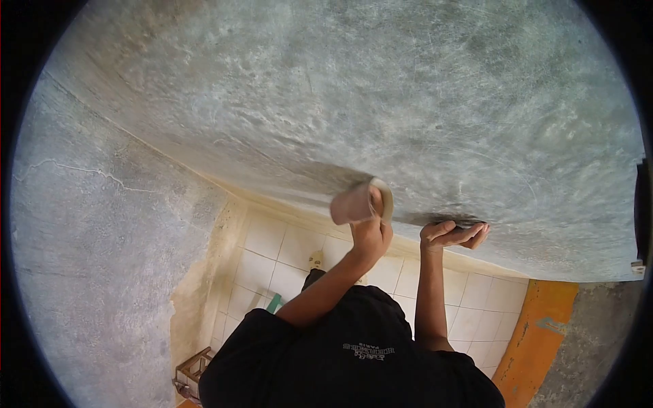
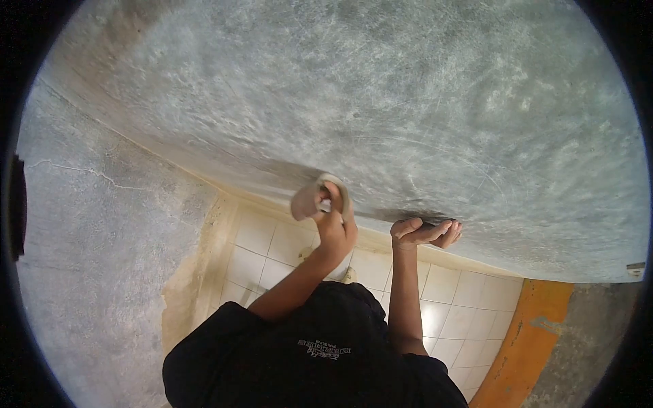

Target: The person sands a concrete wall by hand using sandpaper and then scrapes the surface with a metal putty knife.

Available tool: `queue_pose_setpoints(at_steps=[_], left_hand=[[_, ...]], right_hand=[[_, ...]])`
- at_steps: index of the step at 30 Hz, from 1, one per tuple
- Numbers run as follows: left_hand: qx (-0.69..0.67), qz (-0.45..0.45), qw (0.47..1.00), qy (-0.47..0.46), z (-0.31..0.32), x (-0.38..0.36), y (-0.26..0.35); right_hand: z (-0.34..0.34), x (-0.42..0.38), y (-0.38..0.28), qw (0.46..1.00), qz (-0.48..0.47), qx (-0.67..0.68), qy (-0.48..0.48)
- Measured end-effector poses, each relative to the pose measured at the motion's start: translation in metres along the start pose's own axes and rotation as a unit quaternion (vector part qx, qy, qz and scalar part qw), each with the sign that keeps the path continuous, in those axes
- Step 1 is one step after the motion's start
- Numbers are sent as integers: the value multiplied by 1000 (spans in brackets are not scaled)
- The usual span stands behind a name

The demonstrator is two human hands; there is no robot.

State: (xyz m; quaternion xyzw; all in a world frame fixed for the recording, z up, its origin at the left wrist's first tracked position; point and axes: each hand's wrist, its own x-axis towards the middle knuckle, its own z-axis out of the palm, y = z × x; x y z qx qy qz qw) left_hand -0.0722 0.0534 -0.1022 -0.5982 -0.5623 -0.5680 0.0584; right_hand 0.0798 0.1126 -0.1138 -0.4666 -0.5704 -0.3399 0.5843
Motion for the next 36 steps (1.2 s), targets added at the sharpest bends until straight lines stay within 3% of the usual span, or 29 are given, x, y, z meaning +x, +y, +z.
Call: queue_pose_setpoints(at_steps=[3,7,10,11,15,17,19,23,27,30,33,36], left_hand=[[-3,32,997,-64,3,-27,-18],[21,-70,995,65,-23,38,5],[20,-57,997,52,-22,41,16],[1,1,1000,17,-17,30,13],[47,45,986,-152,-6,-17,-8],[19,-71,995,-66,-10,-10,-13],[14,-88,996,12,-30,25,-9],[-51,-11,996,-75,-11,2,2],[4,36,995,-97,-4,-20,-19],[38,-47,998,32,-27,30,-4],[28,-8,997,70,-24,46,13],[-17,43,997,-61,1,12,22]], right_hand=[[0,0,0,1000,3,0,2],[0,-3,2,1000,5,-8,2],[0,-4,0,1000,16,-20,1],[1,-4,-1,1000,22,-22,2],[3,-3,-3,999,24,-23,14],[4,-4,-1,999,15,-22,18],[3,-8,0,999,19,-29,18],[3,-6,-1,999,30,-26,18],[3,-5,0,999,21,-28,16],[4,-8,1,999,21,-18,29],[2,-6,0,999,17,-22,16],[6,-7,2,998,28,-11,51]])
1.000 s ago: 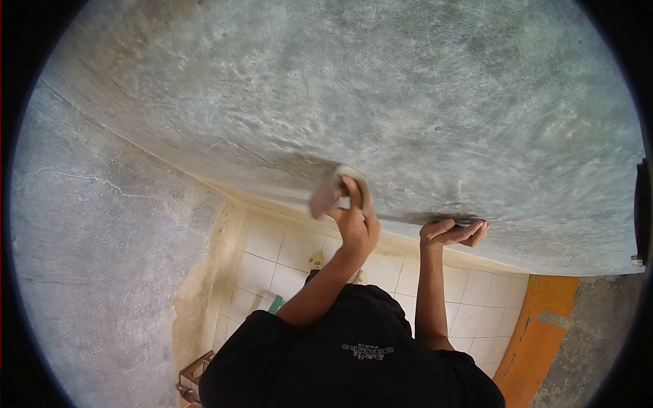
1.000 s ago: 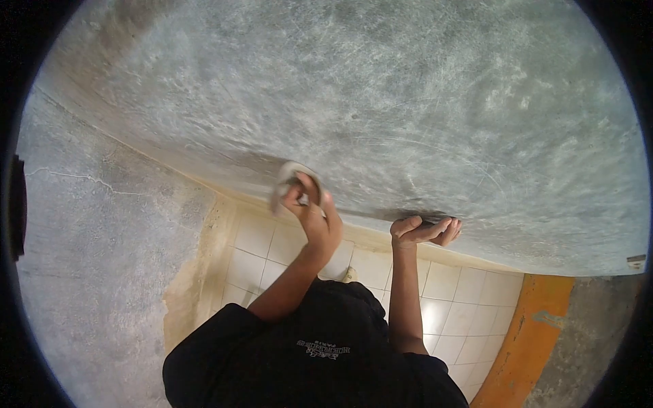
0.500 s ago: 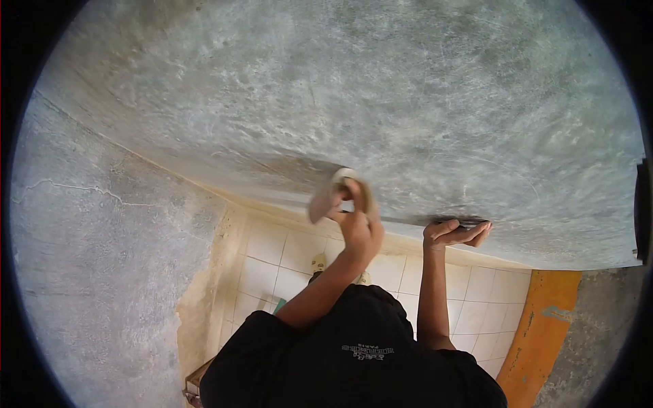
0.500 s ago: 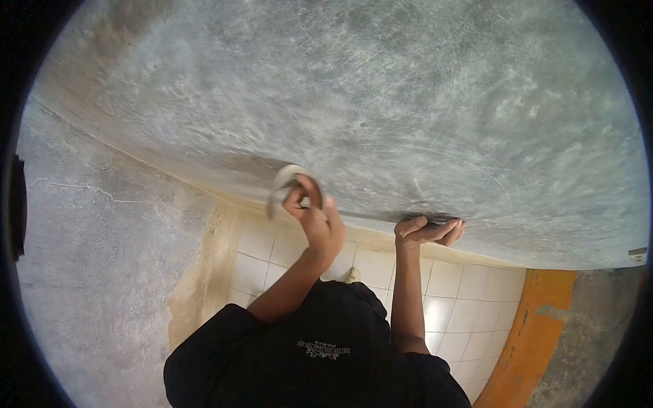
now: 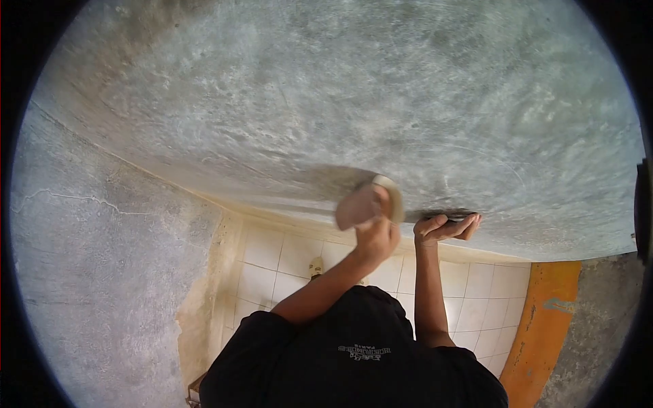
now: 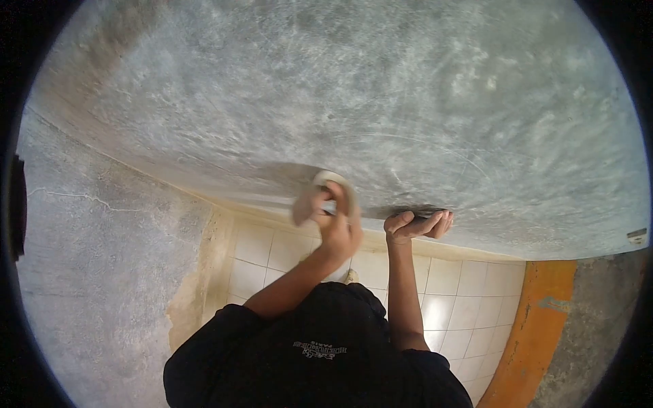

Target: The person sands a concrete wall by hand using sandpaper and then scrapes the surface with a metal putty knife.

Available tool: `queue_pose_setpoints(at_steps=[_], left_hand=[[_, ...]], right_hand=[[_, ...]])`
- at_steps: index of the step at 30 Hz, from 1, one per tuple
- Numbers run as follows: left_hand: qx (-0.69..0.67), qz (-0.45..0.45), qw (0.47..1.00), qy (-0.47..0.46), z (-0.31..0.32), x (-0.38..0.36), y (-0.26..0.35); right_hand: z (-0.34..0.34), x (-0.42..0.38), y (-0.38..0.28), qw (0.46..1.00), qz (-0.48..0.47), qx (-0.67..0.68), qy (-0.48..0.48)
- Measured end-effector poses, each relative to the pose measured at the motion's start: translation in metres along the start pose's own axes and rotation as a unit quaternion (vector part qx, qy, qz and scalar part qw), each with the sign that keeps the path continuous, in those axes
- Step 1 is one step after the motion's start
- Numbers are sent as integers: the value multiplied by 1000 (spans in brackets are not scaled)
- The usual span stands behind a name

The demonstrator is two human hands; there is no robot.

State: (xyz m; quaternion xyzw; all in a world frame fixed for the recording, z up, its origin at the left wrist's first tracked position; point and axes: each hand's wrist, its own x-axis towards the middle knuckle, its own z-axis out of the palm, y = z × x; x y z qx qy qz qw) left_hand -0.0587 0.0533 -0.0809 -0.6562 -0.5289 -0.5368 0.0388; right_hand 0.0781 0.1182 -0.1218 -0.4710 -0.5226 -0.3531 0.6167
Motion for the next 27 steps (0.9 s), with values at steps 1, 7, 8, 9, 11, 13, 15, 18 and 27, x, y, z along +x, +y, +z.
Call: queue_pose_setpoints(at_steps=[1,7,8,9,11,13,15,18,27], left_hand=[[17,29,999,-24,7,-12,0],[52,12,999,9,6,-10,4],[22,-13,998,51,3,-2,9],[1,-23,996,82,6,5,12],[-30,-36,993,105,13,8,22],[34,20,997,59,16,5,31],[37,45,998,21,21,-1,35],[109,-5,993,37,16,-10,35],[40,-44,995,85,33,-1,50]], right_hand=[[-1,-1,1,1000,2,-3,-2],[-11,3,5,999,-31,18,-39],[-13,3,5,998,-40,26,-49],[-14,4,6,997,-41,51,-50],[-18,8,6,994,-37,90,-53],[-21,10,8,991,-32,117,-63],[-28,9,12,988,-24,128,-82],[-33,14,23,983,-19,168,-69],[-50,15,46,972,44,226,-55]])
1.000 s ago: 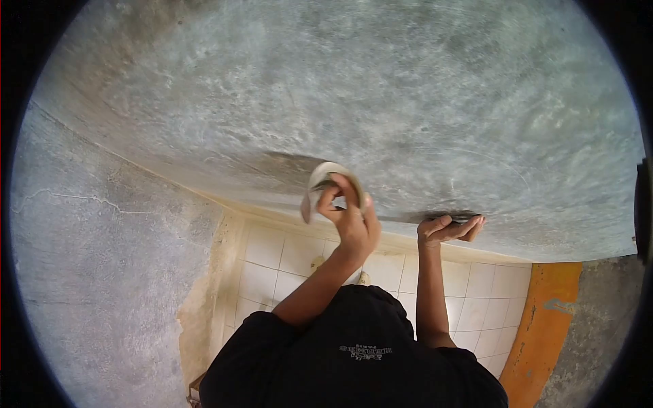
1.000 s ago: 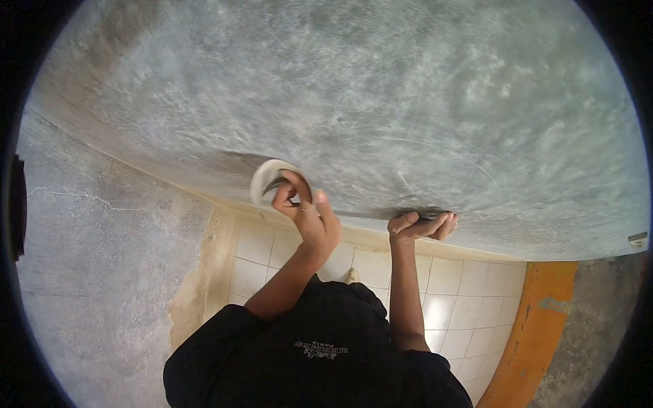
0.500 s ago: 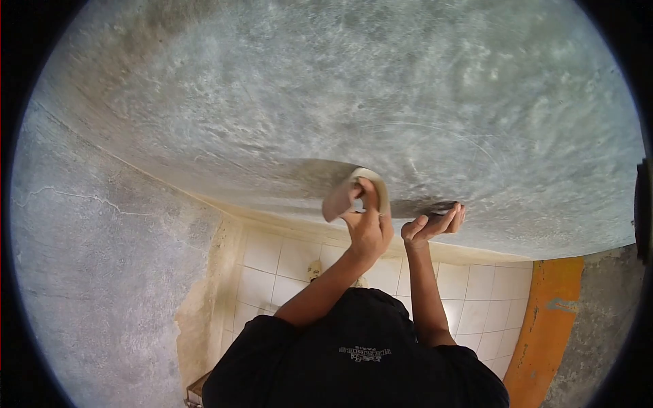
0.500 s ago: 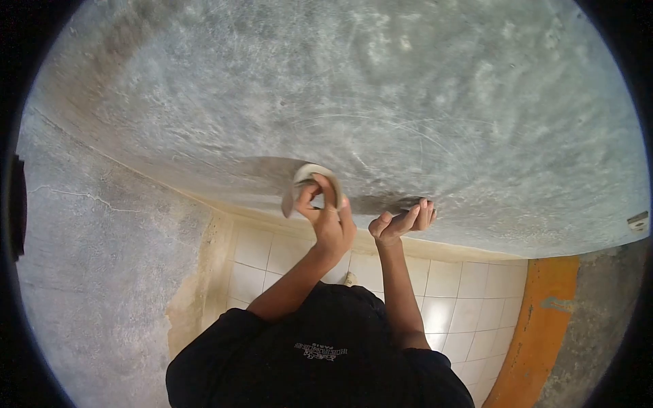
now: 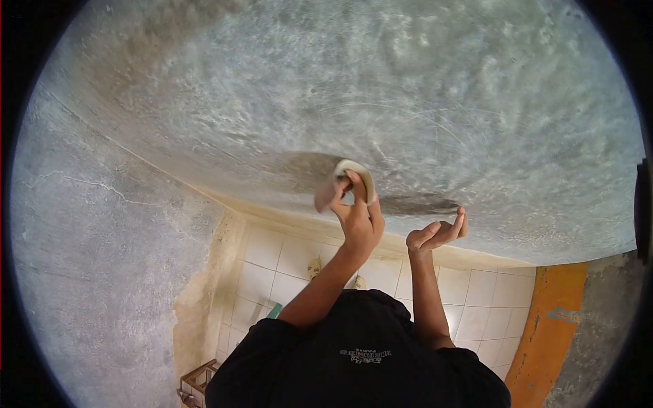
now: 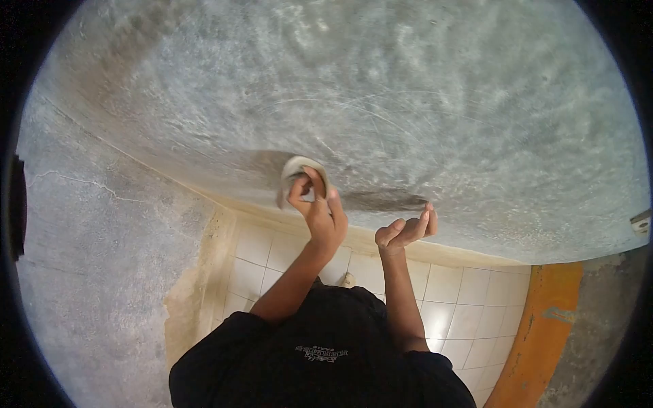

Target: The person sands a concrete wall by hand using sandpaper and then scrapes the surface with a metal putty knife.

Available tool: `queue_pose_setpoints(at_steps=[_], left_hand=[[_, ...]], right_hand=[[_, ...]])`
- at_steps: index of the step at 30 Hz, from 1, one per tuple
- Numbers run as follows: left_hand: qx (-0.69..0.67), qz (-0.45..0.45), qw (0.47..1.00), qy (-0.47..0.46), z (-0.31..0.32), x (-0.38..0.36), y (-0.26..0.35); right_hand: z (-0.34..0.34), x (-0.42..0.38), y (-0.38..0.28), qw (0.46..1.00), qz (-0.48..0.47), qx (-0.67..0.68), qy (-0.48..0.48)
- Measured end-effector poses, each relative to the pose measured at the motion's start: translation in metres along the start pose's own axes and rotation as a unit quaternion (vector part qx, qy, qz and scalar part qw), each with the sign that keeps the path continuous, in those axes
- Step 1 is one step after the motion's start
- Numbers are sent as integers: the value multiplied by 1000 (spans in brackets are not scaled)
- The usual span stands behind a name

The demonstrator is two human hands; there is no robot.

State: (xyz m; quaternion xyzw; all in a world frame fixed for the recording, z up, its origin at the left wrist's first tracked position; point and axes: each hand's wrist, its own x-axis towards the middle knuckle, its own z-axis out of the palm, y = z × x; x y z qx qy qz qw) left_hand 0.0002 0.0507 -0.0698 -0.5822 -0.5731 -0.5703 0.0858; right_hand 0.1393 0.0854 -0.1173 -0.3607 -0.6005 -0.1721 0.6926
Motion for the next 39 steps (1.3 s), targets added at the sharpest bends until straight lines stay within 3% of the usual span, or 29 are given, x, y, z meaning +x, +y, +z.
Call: queue_pose_setpoints(at_steps=[3,7,11,14,17,20,23,26,29,32,35,39], left_hand=[[109,33,993,-24,4,-30,-9],[-92,-41,995,13,5,-19,-26],[-45,27,999,2,-7,15,-18],[-68,-31,996,-42,-1,7,-3],[-63,-28,997,-39,21,-28,-21],[-161,-163,973,31,11,-31,-35],[-12,-230,971,66,-4,-28,-86],[-87,-259,940,206,-22,10,-118],[-98,-236,948,190,-51,53,-116],[-132,-124,972,149,-70,81,-105],[-91,6,996,25,-87,86,-84],[-112,-27,992,-58,-70,40,-80]], right_hand=[[-8,-3,2,999,32,2,-14],[-25,-8,14,999,51,-6,-18],[-33,-9,15,997,73,-28,-27],[-32,-13,10,995,89,-31,-34],[-29,-15,3,994,95,-24,-43],[-29,-17,3,994,90,-30,-51],[-30,-16,-2,990,119,-43,-54],[-21,-13,-9,991,120,-36,-49],[-10,-12,-19,993,106,-27,-55],[5,-11,-33,993,93,-12,-68],[19,-17,-45,990,105,-20,-91],[46,-8,-72,986,116,-96,-66]])
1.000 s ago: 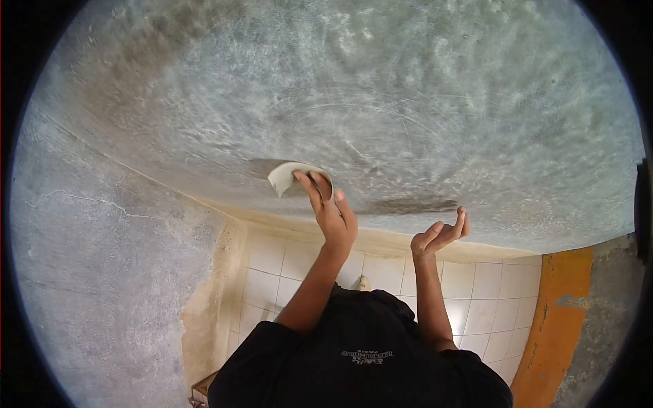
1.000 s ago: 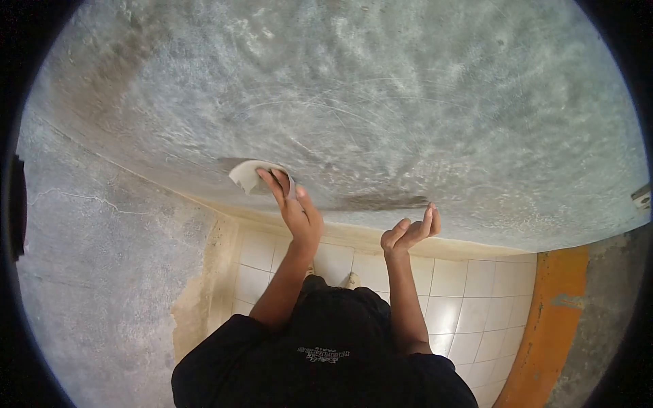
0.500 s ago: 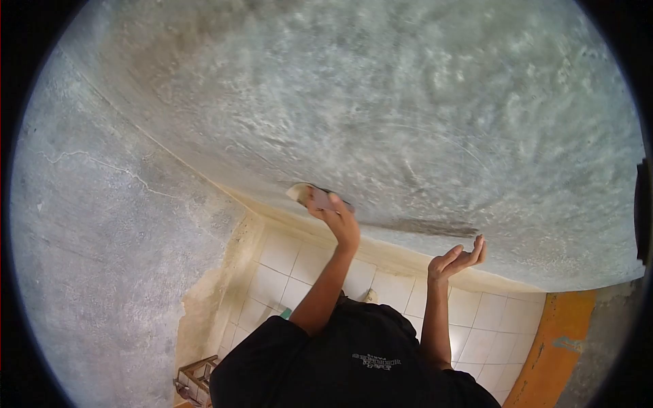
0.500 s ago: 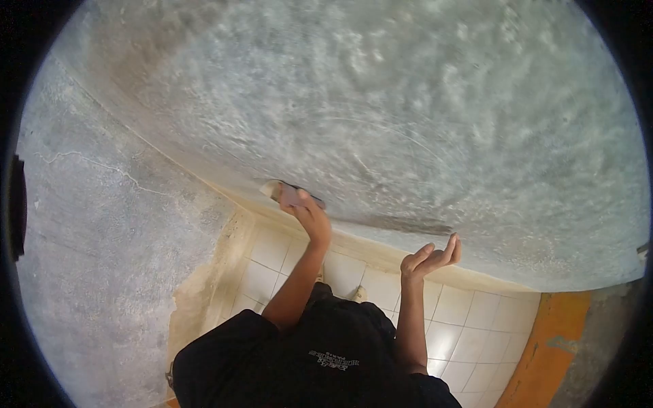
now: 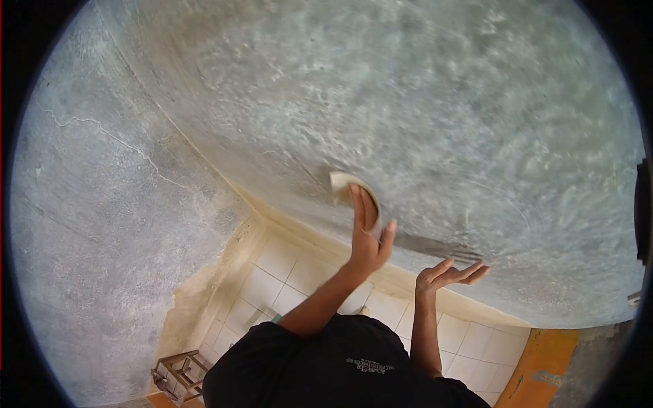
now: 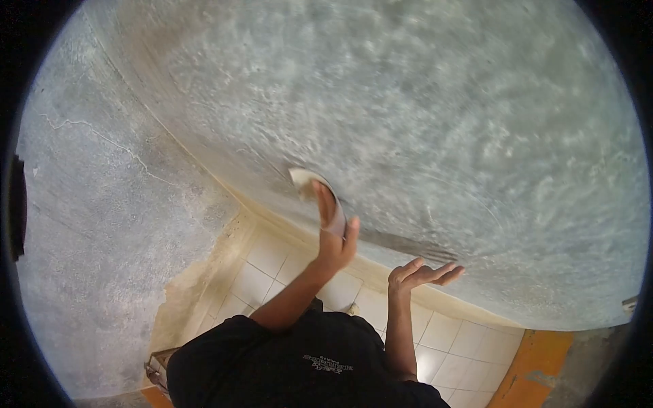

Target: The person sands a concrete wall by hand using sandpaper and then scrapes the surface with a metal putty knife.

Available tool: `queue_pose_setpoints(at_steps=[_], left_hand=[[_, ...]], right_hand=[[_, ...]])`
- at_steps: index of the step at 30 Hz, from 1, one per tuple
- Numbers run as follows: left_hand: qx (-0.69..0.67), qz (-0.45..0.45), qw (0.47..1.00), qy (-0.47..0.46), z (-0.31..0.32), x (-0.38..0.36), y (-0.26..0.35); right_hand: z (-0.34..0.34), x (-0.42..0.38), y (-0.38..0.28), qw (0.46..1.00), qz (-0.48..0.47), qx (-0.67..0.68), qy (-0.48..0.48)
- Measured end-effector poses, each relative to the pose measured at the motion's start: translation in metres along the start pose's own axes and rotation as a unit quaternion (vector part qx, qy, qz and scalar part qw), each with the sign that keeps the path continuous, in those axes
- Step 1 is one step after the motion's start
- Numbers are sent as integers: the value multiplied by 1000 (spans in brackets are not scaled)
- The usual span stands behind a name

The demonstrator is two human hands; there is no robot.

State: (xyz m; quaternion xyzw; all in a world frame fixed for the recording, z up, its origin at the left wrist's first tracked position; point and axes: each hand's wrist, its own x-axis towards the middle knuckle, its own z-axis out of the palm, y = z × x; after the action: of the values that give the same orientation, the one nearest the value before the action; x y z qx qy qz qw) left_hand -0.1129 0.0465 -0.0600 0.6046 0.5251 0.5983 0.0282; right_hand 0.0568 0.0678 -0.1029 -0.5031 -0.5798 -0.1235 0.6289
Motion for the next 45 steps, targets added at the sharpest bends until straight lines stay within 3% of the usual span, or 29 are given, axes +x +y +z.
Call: queue_pose_setpoints(at_steps=[5,11,14,16,20,22,25,29,34,36,38,41,42,44,45], left_hand=[[7,-24,1000,17,-11,3,-23],[49,65,990,118,-66,95,-6],[61,98,988,104,-56,90,-4],[86,132,987,40,-45,64,-10],[34,20,999,17,-13,-25,-70],[7,-79,996,42,-27,-28,-92],[-26,-125,980,154,-68,18,-114],[-107,-90,962,236,-124,83,-115],[-9,35,988,150,-139,93,-101],[29,46,997,59,-130,66,-99],[-19,30,999,8,-113,27,-106],[-72,-144,987,-19,-98,-28,-133],[-81,-171,982,19,-94,-37,-149],[-253,-362,895,64,-100,-45,-168],[-300,-390,866,92,-107,-33,-174]], right_hand=[[25,-6,-4,993,71,-63,-65],[30,-7,-5,987,78,-114,-78],[29,-8,-6,986,89,-123,-75],[30,-7,-9,985,100,-121,-75],[31,-5,-14,985,107,-118,-63],[34,-5,-15,987,109,-105,-55],[33,-7,-13,986,100,-121,-61],[34,-7,-13,985,100,-124,-62],[36,-11,1,984,99,-145,-42],[39,-9,-5,982,117,-146,-37],[38,-8,-15,979,148,-136,-45],[40,-9,-22,974,174,-136,-42],[40,-8,-22,974,175,-136,-43],[37,-12,-24,974,182,-123,-58],[36,-15,-25,974,186,-115,-67]])
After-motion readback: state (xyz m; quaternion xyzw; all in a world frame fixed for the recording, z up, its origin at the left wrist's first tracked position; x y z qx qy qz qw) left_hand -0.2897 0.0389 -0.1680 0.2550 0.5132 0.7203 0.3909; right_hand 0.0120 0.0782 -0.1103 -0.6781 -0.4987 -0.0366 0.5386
